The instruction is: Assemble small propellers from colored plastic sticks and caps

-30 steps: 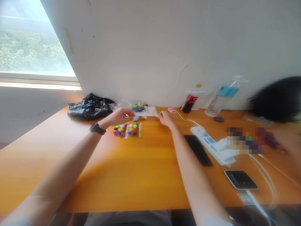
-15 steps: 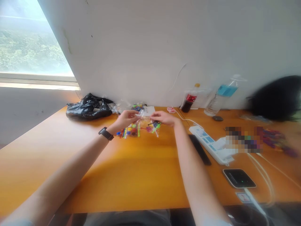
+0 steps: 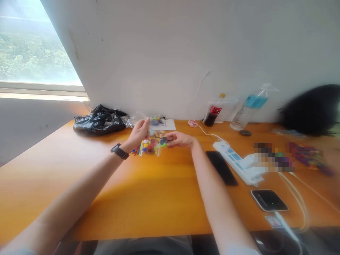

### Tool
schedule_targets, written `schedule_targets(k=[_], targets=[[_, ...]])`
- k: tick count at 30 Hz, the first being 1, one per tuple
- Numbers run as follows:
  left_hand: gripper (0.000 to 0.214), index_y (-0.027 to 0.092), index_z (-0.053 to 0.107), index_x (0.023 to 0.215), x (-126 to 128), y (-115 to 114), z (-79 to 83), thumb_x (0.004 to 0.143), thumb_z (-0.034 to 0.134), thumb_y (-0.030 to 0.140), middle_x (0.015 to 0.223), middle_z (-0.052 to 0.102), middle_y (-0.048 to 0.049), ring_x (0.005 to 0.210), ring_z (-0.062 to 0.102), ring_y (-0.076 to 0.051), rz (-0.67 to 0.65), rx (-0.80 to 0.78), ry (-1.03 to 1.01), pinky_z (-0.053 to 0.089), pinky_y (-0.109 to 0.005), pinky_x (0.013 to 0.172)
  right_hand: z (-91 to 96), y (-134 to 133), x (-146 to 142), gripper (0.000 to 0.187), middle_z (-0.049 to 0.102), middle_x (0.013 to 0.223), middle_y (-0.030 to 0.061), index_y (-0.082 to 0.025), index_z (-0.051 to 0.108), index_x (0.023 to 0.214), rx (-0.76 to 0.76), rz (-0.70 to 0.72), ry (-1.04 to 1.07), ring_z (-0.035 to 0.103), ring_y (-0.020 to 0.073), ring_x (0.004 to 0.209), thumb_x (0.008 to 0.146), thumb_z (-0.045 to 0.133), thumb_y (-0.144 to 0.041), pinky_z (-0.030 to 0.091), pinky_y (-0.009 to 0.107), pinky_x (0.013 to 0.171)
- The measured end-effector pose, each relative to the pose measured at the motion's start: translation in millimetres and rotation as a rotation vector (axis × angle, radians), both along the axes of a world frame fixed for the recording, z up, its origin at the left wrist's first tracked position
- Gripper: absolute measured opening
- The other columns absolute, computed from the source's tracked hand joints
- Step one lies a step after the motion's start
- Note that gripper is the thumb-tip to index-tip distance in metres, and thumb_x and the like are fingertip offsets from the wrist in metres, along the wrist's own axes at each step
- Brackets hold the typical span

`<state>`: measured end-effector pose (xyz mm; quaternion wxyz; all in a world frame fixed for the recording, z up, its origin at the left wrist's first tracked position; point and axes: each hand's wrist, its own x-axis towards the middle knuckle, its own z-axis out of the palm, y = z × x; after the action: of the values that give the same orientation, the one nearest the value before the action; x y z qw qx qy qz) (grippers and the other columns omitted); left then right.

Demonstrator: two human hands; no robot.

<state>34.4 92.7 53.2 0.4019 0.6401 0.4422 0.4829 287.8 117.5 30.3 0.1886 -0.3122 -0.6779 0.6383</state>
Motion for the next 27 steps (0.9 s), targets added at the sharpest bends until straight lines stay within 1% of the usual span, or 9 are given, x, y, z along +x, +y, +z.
schedule_targets(k=[2, 4, 6, 10, 14, 17, 22, 25, 27], targets=[[0.042, 0.022, 0.049, 0.089, -1, -4, 6.0, 0.092, 0.063, 0.061, 0.059, 0.043, 0.0063, 0.048, 0.046, -0.01, 0.091, 0.012, -0.028, 0.037, -0.022, 0.045, 1.7, -1, -3, 0.048, 0.07, 0.09, 0.0019, -0.016, 0.073, 0.109, -0.017, -0.031, 0.038, 0.065, 0.0134, 0.075, 0.071, 0.093, -0.037, 0.052, 0.025, 0.07], [0.039, 0.022, 0.051, 0.091, -3, -6, 11.7, 0.082, 0.079, 0.047, 0.059, 0.046, 0.0073, 0.048, 0.046, -0.009, 0.116, 0.034, -0.018, 0.038, -0.021, 0.046, 3.4, -2, -2, 0.051, 0.069, 0.087, 0.0014, -0.016, 0.071, 0.111, -0.022, -0.113, 0.09, 0.063, 0.0118, 0.07, 0.071, 0.093, -0.039, 0.051, 0.024, 0.068], [0.03, 0.02, 0.055, 0.092, -5, -8, 16.4, 0.081, 0.079, 0.035, 0.061, 0.052, 0.0063, 0.047, 0.047, -0.008, 0.094, 0.029, -0.012, 0.04, -0.021, 0.046, 4.5, 0, 2, 0.053, 0.068, 0.084, 0.0008, -0.017, 0.07, 0.111, -0.013, -0.231, 0.15, 0.06, 0.0113, 0.067, 0.07, 0.093, -0.043, 0.049, 0.024, 0.066], [0.011, 0.015, 0.064, 0.094, -6, -9, 20.5, 0.088, 0.066, 0.025, 0.074, 0.065, -0.0015, 0.051, 0.056, -0.009, 0.008, -0.073, -0.101, 0.048, -0.022, 0.05, 3.5, 9, 17, 0.043, 0.068, 0.082, 0.0011, -0.02, 0.07, 0.098, 0.026, -0.425, 0.267, 0.059, 0.0135, 0.067, 0.073, 0.089, -0.05, 0.048, 0.026, 0.063], [0.026, 0.013, 0.065, 0.112, -4, -8, 10.5, 0.089, 0.072, 0.024, 0.081, 0.073, -0.0058, 0.069, 0.072, -0.015, -0.207, -0.182, -0.161, 0.061, -0.03, 0.072, -0.6, 15, 39, 0.04, 0.073, 0.091, 0.0031, -0.022, 0.072, 0.096, 0.043, -0.562, 0.304, 0.065, 0.0156, 0.077, 0.07, 0.092, -0.044, 0.052, 0.027, 0.069], [0.039, 0.014, 0.064, 0.113, -5, -5, -3.3, 0.081, 0.083, 0.028, 0.087, 0.075, -0.0075, 0.078, 0.075, -0.019, -0.348, -0.229, -0.04, 0.062, -0.034, 0.077, 0.8, 14, 59, 0.042, 0.076, 0.099, 0.0052, -0.022, 0.076, 0.094, 0.046, -0.631, 0.246, 0.068, 0.017, 0.084, 0.064, 0.095, -0.042, 0.055, 0.027, 0.075], [0.048, 0.019, 0.064, 0.123, -11, 3, -13.4, 0.084, 0.08, 0.041, 0.111, 0.075, -0.0104, 0.089, 0.073, -0.02, -0.262, -0.092, 0.19, 0.056, -0.025, 0.067, 19.3, 10, 85, 0.041, 0.078, 0.102, 0.01, -0.02, 0.081, 0.09, 0.084, -0.731, 0.093, 0.07, 0.0213, 0.087, 0.059, 0.096, -0.042, 0.058, 0.033, 0.077], [0.053, 0.02, 0.063, 0.129, -15, 5, -10.6, 0.086, 0.077, 0.049, 0.117, 0.073, -0.0114, 0.084, 0.073, -0.019, -0.249, -0.104, 0.203, 0.051, -0.022, 0.057, 34.3, 10, 84, 0.034, 0.077, 0.09, 0.0113, -0.017, 0.082, 0.084, 0.218, -0.748, -0.153, 0.069, 0.0237, 0.08, 0.06, 0.094, -0.039, 0.056, 0.035, 0.073], [0.052, 0.02, 0.065, 0.128, -17, 5, -8.2, 0.087, 0.075, 0.051, 0.117, 0.073, -0.0116, 0.085, 0.073, -0.019, -0.266, -0.086, 0.201, 0.049, -0.021, 0.056, 43.7, 11, 75, 0.026, 0.074, 0.078, 0.0076, -0.017, 0.081, 0.078, 0.377, -0.721, -0.311, 0.067, 0.0227, 0.077, 0.064, 0.09, -0.038, 0.053, 0.033, 0.07]])
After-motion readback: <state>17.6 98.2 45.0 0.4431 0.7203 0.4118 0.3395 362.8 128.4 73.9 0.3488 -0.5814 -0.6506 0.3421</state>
